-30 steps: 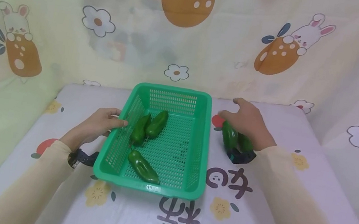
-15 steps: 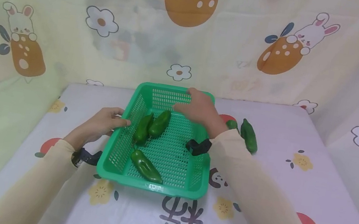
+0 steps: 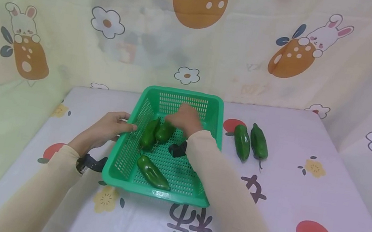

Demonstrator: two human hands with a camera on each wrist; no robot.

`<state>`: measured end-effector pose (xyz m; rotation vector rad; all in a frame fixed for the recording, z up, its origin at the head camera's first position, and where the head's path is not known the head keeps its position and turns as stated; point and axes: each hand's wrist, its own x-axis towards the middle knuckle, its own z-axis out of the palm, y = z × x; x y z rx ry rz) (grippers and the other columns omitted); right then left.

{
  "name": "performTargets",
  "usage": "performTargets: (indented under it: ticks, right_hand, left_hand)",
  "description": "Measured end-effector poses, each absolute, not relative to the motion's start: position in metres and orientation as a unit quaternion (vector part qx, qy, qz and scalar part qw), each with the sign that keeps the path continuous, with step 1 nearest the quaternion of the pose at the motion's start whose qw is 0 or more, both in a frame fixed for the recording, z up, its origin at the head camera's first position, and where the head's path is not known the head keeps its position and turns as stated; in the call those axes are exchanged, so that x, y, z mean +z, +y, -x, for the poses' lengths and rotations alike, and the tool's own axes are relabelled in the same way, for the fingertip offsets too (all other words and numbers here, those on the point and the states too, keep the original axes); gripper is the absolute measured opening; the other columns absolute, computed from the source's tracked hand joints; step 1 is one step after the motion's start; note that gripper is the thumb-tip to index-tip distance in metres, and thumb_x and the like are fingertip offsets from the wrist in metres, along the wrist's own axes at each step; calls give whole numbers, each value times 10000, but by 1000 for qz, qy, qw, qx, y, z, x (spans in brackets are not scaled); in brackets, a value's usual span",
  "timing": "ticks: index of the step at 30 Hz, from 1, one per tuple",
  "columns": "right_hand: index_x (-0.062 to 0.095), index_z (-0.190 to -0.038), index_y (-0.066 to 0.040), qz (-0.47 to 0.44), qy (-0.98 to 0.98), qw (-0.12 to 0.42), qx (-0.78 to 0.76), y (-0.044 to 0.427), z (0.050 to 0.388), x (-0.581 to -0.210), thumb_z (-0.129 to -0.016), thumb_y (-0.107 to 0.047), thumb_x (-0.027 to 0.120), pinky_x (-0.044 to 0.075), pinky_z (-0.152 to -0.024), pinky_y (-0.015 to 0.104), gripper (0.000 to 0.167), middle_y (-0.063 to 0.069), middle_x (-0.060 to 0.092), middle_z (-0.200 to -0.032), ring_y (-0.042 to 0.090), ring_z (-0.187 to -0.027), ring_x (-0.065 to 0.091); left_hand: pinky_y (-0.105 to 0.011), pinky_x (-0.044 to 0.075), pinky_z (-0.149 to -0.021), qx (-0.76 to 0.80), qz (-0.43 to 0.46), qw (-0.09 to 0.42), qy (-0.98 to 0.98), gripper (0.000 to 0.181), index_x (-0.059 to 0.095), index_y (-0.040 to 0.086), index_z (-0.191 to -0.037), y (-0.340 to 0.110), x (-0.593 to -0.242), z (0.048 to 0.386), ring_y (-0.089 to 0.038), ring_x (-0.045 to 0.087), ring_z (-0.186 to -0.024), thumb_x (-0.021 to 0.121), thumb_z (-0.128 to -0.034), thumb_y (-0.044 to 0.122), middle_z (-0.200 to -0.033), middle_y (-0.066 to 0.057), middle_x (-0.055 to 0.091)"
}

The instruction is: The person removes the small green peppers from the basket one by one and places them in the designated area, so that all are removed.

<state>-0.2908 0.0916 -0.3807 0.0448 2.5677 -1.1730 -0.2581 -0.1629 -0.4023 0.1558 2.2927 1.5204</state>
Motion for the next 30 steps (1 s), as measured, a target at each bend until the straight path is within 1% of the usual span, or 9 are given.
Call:
performTargets:
  ticks: [2, 5, 6, 9, 13, 16, 19, 26, 30]
  right_hand:
    - [527, -1330, 19, -32, 898, 159, -409, 89, 292, -384, -963, -278, 694, 639, -811, 528, 500, 195, 556, -1291, 337, -996, 615]
    - [545, -1010, -29, -51, 901, 159, -400, 84, 295, -389, -949, -254, 697, 647, -719, 499, 278, 120, 535, -981, 241, -743, 531]
    - [528, -944, -50, -55, 902, 160, -396, 82, 296, -390, -949, -250, 701, 646, -678, 475, 265, 99, 514, -916, 218, -685, 499]
    - [586, -915, -42, -59, 909, 160, -380, 77, 298, -395, -955, -244, 706, 588, -522, 390, 239, 72, 500, -815, 179, -562, 423]
    - [671, -946, -6, -48, 922, 157, -350, 71, 300, -402, -954, -255, 713, 498, -454, 324, 253, 105, 599, -821, 208, -566, 504]
    - [696, -961, 9, -38, 930, 153, -331, 68, 301, -406, -951, -269, 720, 538, -493, 330, 280, 143, 679, -906, 257, -665, 621]
    - [702, -967, 21, -37, 930, 156, -331, 66, 301, -408, -953, -267, 719, 586, -537, 359, 289, 169, 696, -937, 286, -714, 664]
    - [676, -999, 44, -51, 918, 175, -352, 65, 303, -407, -947, -218, 721, 622, -536, 367, 270, 193, 705, -943, 341, -734, 737]
    - [669, -987, 37, -54, 910, 189, -366, 67, 303, -406, -936, -179, 714, 633, -563, 367, 227, 193, 698, -962, 327, -758, 732]
  left_hand:
    - [-402, 654, -782, 542, -55, 191, 816, 436, 547, -36, -1380, -163, -403, 258, -262, 766, -909, 659, -1024, 188, -1195, -241, 706]
    - [-407, 655, -779, 542, -54, 189, 817, 431, 548, -32, -1377, -162, -402, 259, -258, 768, -902, 659, -1023, 186, -1191, -237, 708]
    - [-409, 655, -777, 542, -53, 188, 817, 430, 550, -30, -1377, -162, -402, 259, -260, 769, -900, 660, -1022, 186, -1189, -236, 709]
    - [-415, 655, -773, 544, -55, 187, 816, 441, 550, -35, -1386, -162, -402, 258, -269, 774, -899, 662, -1020, 184, -1188, -247, 713]
    - [-414, 655, -771, 548, -58, 188, 813, 440, 553, -42, -1385, -162, -402, 257, -273, 776, -900, 660, -1019, 177, -1186, -258, 717]
    - [-403, 656, -769, 547, -57, 189, 813, 431, 561, -36, -1381, -162, -402, 257, -250, 773, -884, 659, -1021, 180, -1170, -245, 725]
    - [-390, 656, -763, 543, -54, 189, 816, 420, 573, -27, -1373, -162, -402, 257, -220, 767, -860, 660, -1022, 188, -1142, -221, 736]
    - [-393, 657, -758, 541, -52, 188, 818, 414, 580, -26, -1366, -160, -400, 257, -241, 774, -869, 662, -1020, 187, -1130, -218, 740]
    - [-406, 656, -764, 543, -55, 186, 817, 422, 571, -37, -1368, -160, -400, 256, -269, 778, -890, 661, -1019, 182, -1154, -239, 734]
